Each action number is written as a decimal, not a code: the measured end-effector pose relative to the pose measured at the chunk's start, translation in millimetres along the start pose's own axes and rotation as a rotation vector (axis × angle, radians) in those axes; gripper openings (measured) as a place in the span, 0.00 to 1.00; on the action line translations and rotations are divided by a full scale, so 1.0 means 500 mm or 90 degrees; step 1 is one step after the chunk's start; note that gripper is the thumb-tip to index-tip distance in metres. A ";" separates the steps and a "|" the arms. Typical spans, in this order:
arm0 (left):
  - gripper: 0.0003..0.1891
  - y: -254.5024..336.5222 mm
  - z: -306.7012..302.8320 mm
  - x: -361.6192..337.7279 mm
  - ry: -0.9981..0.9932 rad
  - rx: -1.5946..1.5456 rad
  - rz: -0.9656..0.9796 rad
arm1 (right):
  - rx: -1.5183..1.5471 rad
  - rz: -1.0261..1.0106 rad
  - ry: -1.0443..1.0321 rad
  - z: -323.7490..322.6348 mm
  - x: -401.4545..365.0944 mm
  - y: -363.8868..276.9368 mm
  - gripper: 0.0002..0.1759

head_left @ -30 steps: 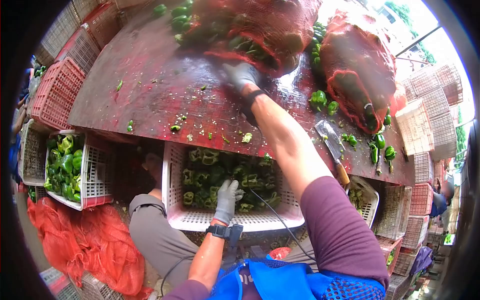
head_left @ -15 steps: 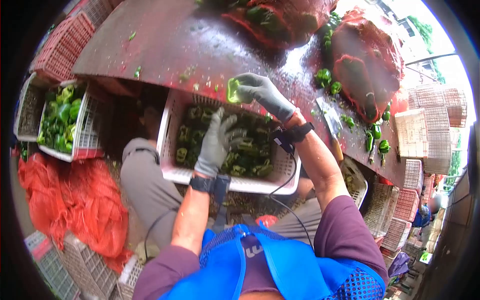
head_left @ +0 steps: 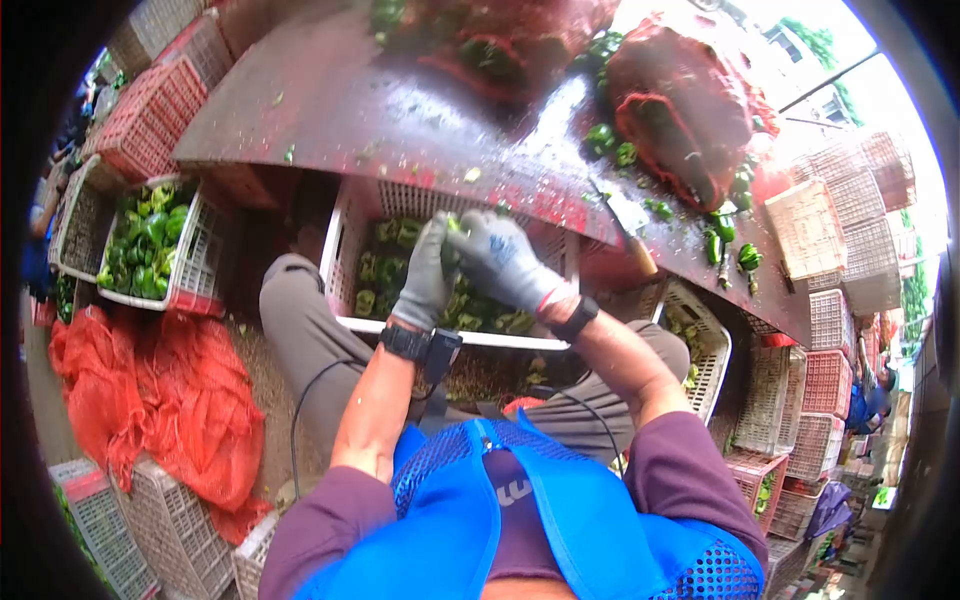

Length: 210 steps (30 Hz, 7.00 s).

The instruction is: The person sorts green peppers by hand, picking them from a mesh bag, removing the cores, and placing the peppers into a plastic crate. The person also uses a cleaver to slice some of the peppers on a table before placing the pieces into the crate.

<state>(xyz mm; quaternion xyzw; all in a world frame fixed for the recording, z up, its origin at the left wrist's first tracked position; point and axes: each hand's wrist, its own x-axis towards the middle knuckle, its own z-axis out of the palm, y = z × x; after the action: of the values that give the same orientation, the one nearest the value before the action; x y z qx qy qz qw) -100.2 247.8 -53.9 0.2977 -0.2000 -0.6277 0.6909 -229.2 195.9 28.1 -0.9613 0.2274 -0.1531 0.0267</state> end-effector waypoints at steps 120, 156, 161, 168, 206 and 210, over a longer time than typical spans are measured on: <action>0.18 0.058 0.106 0.049 0.180 0.561 0.052 | 0.176 0.334 0.159 0.021 -0.004 0.060 0.18; 0.25 -0.111 -0.087 0.064 0.214 0.511 -0.096 | 0.181 0.362 -0.111 -0.026 -0.034 0.362 0.30; 0.23 -0.136 -0.122 0.035 0.174 0.481 -0.200 | -0.017 0.458 -0.068 -0.181 -0.274 0.421 0.18; 0.24 -0.194 -0.110 0.023 0.033 0.539 -0.349 | -0.018 0.823 -0.212 -0.307 -0.667 0.476 0.29; 0.18 -0.065 0.144 -0.006 -0.055 0.410 0.170 | -0.037 0.100 0.085 -0.057 -0.135 0.070 0.14; 0.15 -0.070 0.115 0.001 -0.047 -0.058 -0.130 | -0.040 0.061 0.131 -0.054 -0.159 0.050 0.10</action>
<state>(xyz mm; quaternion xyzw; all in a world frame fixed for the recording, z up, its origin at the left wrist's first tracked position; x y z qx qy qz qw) -163.7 236.9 -34.7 0.2615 -0.1651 -0.7135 0.6286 -315.9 209.6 28.2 -0.9289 0.2791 -0.2426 -0.0196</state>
